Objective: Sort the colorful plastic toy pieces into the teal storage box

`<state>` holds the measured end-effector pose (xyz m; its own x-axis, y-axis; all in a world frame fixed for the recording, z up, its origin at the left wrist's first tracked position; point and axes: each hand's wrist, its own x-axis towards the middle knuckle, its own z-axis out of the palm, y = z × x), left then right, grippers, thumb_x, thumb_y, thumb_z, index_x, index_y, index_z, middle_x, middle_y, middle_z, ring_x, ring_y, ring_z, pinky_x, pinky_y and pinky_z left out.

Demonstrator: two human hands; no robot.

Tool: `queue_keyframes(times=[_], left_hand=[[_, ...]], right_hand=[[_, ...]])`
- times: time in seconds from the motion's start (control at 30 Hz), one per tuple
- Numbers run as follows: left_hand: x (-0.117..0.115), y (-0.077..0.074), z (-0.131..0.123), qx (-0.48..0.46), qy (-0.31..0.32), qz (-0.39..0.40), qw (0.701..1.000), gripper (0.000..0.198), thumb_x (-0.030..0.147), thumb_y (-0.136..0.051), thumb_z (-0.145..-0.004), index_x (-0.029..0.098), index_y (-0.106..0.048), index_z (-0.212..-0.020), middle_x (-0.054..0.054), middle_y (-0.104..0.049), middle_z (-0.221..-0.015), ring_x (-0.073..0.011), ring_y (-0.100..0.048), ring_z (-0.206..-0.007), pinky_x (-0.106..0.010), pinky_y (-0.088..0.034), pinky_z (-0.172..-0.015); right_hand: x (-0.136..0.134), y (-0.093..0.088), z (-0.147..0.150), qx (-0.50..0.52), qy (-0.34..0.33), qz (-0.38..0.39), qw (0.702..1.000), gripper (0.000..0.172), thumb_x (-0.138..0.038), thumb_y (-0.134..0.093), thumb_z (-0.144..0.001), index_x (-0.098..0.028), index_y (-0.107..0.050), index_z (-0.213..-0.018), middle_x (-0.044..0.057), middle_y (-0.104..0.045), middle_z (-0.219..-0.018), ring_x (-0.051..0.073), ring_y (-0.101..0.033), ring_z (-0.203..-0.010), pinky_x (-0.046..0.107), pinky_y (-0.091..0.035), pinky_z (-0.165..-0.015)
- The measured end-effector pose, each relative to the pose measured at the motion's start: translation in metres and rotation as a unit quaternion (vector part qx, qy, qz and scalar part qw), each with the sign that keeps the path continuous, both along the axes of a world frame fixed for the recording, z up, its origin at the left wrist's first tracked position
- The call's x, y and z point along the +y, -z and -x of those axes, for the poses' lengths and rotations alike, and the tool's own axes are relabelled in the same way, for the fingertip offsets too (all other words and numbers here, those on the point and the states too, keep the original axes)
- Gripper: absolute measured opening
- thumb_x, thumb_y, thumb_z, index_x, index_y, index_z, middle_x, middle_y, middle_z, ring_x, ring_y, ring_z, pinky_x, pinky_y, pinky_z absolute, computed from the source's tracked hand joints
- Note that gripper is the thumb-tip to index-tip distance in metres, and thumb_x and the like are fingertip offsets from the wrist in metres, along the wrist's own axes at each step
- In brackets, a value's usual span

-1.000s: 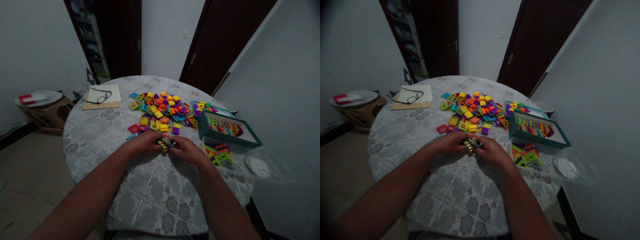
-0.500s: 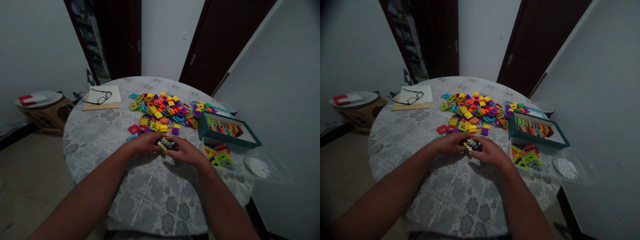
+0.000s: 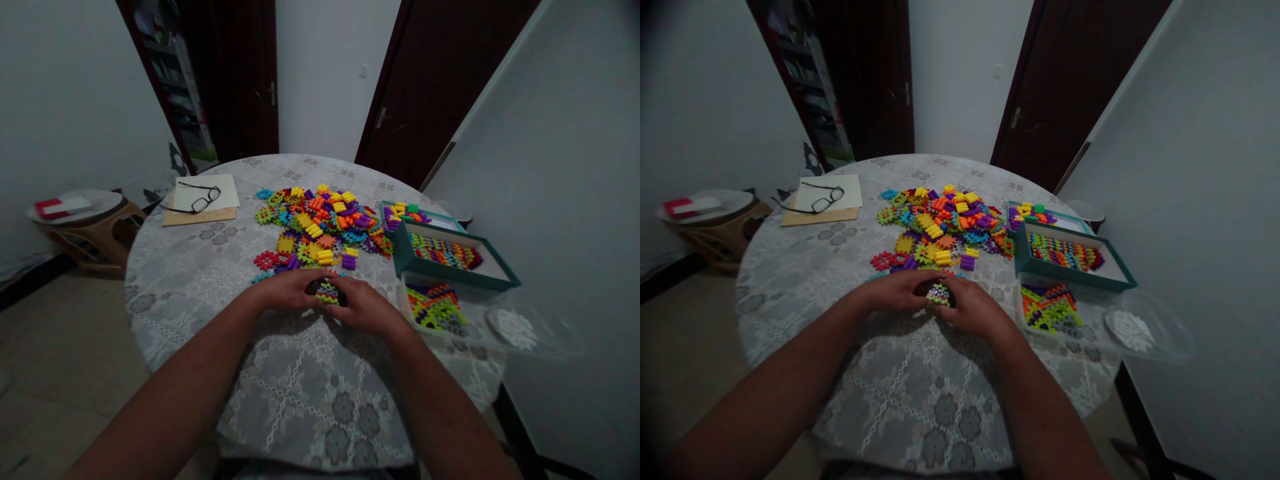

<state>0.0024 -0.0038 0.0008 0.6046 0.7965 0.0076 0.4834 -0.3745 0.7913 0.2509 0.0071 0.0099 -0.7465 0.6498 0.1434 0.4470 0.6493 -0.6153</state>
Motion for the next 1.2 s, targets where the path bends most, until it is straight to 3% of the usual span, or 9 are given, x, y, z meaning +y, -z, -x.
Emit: queue_keyframes(times=[0.13,0.37,0.57,0.73,0.87,0.97,1.1,1.2], left_hand=[[-0.001,-0.001,0.004,-0.028,-0.009,0.026,0.999,0.060,0.025,-0.058,-0.098,0.025,-0.056,-0.158,-0.010,-0.071,-0.144,-0.0269,-0.067,-0.125,-0.036,-0.052,-0.106],[-0.002,-0.001,0.001,-0.016,-0.005,0.068,0.998,0.058,0.026,-0.053,-0.100,0.021,-0.054,-0.158,-0.007,-0.077,-0.107,-0.0198,-0.067,-0.081,-0.031,-0.055,-0.077],[0.001,0.005,0.003,-0.032,-0.015,0.068,0.997,0.058,0.030,-0.054,-0.101,0.025,-0.054,-0.159,-0.009,-0.076,-0.115,-0.0197,-0.066,-0.080,-0.032,-0.055,-0.079],[0.004,0.000,0.004,-0.031,-0.026,0.058,0.997,0.052,0.042,-0.055,-0.103,0.030,-0.060,-0.153,-0.009,-0.078,-0.119,-0.0256,-0.070,-0.096,-0.035,-0.058,-0.086],[0.006,-0.004,0.006,-0.032,-0.082,0.003,0.996,0.049,0.046,-0.057,-0.101,0.030,-0.068,-0.146,-0.010,-0.076,-0.133,-0.0311,-0.069,-0.118,-0.042,-0.057,-0.101],[0.010,-0.002,0.009,-0.027,-0.120,0.001,0.992,0.045,0.048,-0.056,-0.101,0.030,-0.071,-0.140,-0.008,-0.078,-0.123,-0.0282,-0.072,-0.103,-0.041,-0.059,-0.093],[0.013,0.000,0.011,-0.043,-0.133,-0.009,0.990,0.047,0.052,-0.054,-0.102,0.027,-0.073,-0.136,-0.010,-0.080,-0.115,-0.0290,-0.072,-0.098,-0.041,-0.060,-0.089],[0.013,-0.002,0.011,-0.052,-0.138,-0.026,0.989,0.046,0.052,-0.055,-0.100,0.027,-0.075,-0.133,-0.011,-0.081,-0.117,-0.0315,-0.073,-0.103,-0.043,-0.060,-0.091]], right_hand=[[0.001,0.001,0.001,0.003,0.016,-0.004,1.000,0.051,-0.020,-0.077,-0.093,-0.026,-0.069,-0.143,0.011,-0.078,-0.130,0.026,-0.073,-0.108,0.039,-0.054,-0.096],[0.001,0.001,0.003,0.006,0.009,-0.006,1.000,0.038,-0.018,-0.074,-0.093,-0.022,-0.073,-0.131,0.010,-0.079,-0.122,0.024,-0.072,-0.099,0.035,-0.053,-0.092],[0.000,0.003,0.007,-0.016,0.015,-0.032,0.999,0.039,-0.021,-0.073,-0.094,-0.023,-0.069,-0.133,0.011,-0.078,-0.126,0.026,-0.072,-0.108,0.036,-0.053,-0.094],[0.002,0.003,0.008,-0.043,0.032,-0.053,0.997,0.036,-0.026,-0.072,-0.094,-0.022,-0.067,-0.129,0.011,-0.077,-0.125,0.028,-0.072,-0.108,0.036,-0.054,-0.090],[-0.005,-0.021,0.000,-0.049,0.070,-0.057,0.995,0.028,-0.026,-0.073,-0.093,-0.022,-0.067,-0.120,0.008,-0.078,-0.113,0.025,-0.071,-0.099,0.033,-0.051,-0.084],[-0.005,-0.052,-0.022,-0.048,0.128,-0.063,0.989,0.024,-0.030,-0.073,-0.094,-0.024,-0.067,-0.116,0.004,-0.076,-0.098,0.020,-0.068,-0.084,0.029,-0.048,-0.074],[0.027,-0.091,-0.086,-0.044,0.266,-0.130,0.954,0.026,-0.038,-0.072,-0.096,-0.023,-0.067,-0.118,0.004,-0.075,-0.096,0.020,-0.066,-0.082,0.029,-0.047,-0.074],[0.074,-0.109,-0.150,-0.106,0.407,-0.159,0.893,0.031,-0.044,-0.068,-0.099,-0.019,-0.070,-0.117,0.009,-0.077,-0.101,0.022,-0.068,-0.087,0.028,-0.047,-0.074]])
